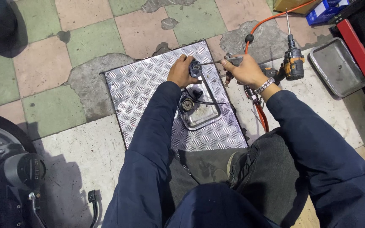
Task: Cleaning and disassembling a motorcycle carburetor using spray cleaner and a screwdriver
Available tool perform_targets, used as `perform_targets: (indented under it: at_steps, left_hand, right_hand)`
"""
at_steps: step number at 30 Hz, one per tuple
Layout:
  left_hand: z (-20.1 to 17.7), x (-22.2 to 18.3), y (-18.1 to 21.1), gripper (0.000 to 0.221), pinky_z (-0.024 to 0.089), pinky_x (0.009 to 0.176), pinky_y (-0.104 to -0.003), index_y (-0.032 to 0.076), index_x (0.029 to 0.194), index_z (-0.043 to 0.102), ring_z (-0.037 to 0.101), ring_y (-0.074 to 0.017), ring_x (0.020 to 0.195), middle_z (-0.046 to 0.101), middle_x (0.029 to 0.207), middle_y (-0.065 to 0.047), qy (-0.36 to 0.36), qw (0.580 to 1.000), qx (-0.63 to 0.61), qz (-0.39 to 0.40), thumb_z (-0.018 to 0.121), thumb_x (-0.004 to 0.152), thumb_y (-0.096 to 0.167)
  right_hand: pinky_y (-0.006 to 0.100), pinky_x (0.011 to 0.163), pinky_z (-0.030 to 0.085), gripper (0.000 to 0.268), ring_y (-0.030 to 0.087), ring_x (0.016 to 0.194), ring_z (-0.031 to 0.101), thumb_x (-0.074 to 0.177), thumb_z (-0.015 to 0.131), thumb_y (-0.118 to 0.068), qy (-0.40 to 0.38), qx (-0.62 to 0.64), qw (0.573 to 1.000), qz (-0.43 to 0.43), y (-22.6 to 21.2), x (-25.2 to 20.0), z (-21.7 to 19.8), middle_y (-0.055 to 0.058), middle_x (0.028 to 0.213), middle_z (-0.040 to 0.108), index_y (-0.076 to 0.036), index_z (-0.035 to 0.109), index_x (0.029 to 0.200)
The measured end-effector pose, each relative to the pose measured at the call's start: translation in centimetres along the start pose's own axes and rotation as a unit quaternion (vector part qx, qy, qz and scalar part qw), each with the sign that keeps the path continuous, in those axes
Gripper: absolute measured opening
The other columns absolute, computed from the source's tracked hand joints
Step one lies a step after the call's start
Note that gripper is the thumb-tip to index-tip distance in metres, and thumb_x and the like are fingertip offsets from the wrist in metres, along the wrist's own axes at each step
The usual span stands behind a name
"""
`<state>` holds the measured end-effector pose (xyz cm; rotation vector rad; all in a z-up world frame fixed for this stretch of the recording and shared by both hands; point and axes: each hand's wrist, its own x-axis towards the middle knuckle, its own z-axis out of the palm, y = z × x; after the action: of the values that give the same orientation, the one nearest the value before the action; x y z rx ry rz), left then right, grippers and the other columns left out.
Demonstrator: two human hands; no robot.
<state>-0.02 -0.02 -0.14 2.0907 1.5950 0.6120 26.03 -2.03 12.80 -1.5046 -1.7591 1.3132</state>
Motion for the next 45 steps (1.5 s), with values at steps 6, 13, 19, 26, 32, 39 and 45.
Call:
perform_targets:
  at_steps: [6,13,19,26,32,39,45]
  left_hand:
    - [-0.8,-0.3,1.1,0.082,0.054,0.1,-0.051,0.017,0.131,0.053,0.063,-0.0425,0.114,0.055,0.121,-0.015,0.009,1.0,0.005,0.019,0.091,0.059,0.031]
    - [-0.3,-0.3,0.6,0.086,0.054,0.101,-0.052,0.016,0.132,0.052,0.063,-0.0432,0.115,0.056,0.121,-0.015,0.004,0.999,0.001,0.033,0.091,0.057,0.033]
    - [-0.8,-0.5,1.0,0.085,0.054,0.1,-0.052,0.015,0.132,0.052,0.064,-0.0438,0.114,0.055,0.121,-0.016,0.013,0.999,0.005,0.037,0.091,0.058,0.031]
    - [-0.6,-0.7,0.7,0.084,0.054,0.098,-0.052,0.015,0.13,0.052,0.064,-0.0441,0.113,0.055,0.12,-0.016,0.02,0.999,0.006,0.04,0.092,0.058,0.032]
    - [-0.3,-0.5,0.4,0.085,0.055,0.098,-0.051,0.015,0.13,0.053,0.064,-0.0438,0.111,0.055,0.117,-0.016,0.026,0.999,0.002,0.044,0.092,0.057,0.033]
    - [-0.3,-0.2,0.6,0.086,0.055,0.099,-0.05,0.015,0.13,0.052,0.064,-0.0423,0.112,0.055,0.119,-0.015,0.027,0.999,0.003,0.025,0.093,0.056,0.033]
    - [-0.2,-0.3,0.4,0.083,0.056,0.098,-0.052,0.014,0.125,0.056,0.065,-0.0423,0.113,0.058,0.119,-0.016,0.034,0.998,-0.034,-0.032,0.094,0.055,0.037]
  right_hand:
    - [0.021,0.041,0.049,0.024,0.017,0.057,0.072,0.107,0.06,-0.023,0.014,-0.005,1.0,-0.004,0.5,0.3,-0.2,0.011,0.062,0.068,-0.006,0.066,0.092]
    - [0.021,0.04,0.048,0.026,0.017,0.058,0.072,0.108,0.06,-0.024,0.024,0.017,1.0,0.005,0.0,-0.2,-0.1,0.013,0.064,0.068,-0.005,0.066,0.092]
    - [0.021,0.038,0.048,0.025,0.019,0.057,0.072,0.107,0.06,-0.023,0.019,0.016,1.0,0.012,-0.5,-0.6,-0.1,0.014,0.063,0.068,-0.004,0.066,0.092]
    - [0.021,0.038,0.046,0.025,0.018,0.057,0.071,0.107,0.06,-0.024,-0.014,-0.016,1.0,-0.002,3.1,2.1,-0.7,0.013,0.064,0.068,-0.005,0.066,0.092]
    - [0.022,0.039,0.047,0.025,0.017,0.057,0.071,0.108,0.06,-0.025,-0.026,-0.015,1.0,0.004,0.9,0.5,-0.6,0.013,0.064,0.068,-0.005,0.065,0.093]
    - [0.023,0.041,0.047,0.026,0.017,0.06,0.072,0.108,0.06,-0.028,-0.026,-0.011,0.999,0.017,-0.2,-0.9,-0.5,0.012,0.066,0.069,-0.006,0.065,0.095]
    - [0.031,0.042,0.054,0.029,0.021,0.064,0.067,0.106,0.066,-0.031,-0.01,0.0,1.0,0.0,-2.4,-2.5,0.4,0.014,0.072,0.065,-0.004,0.068,0.097]
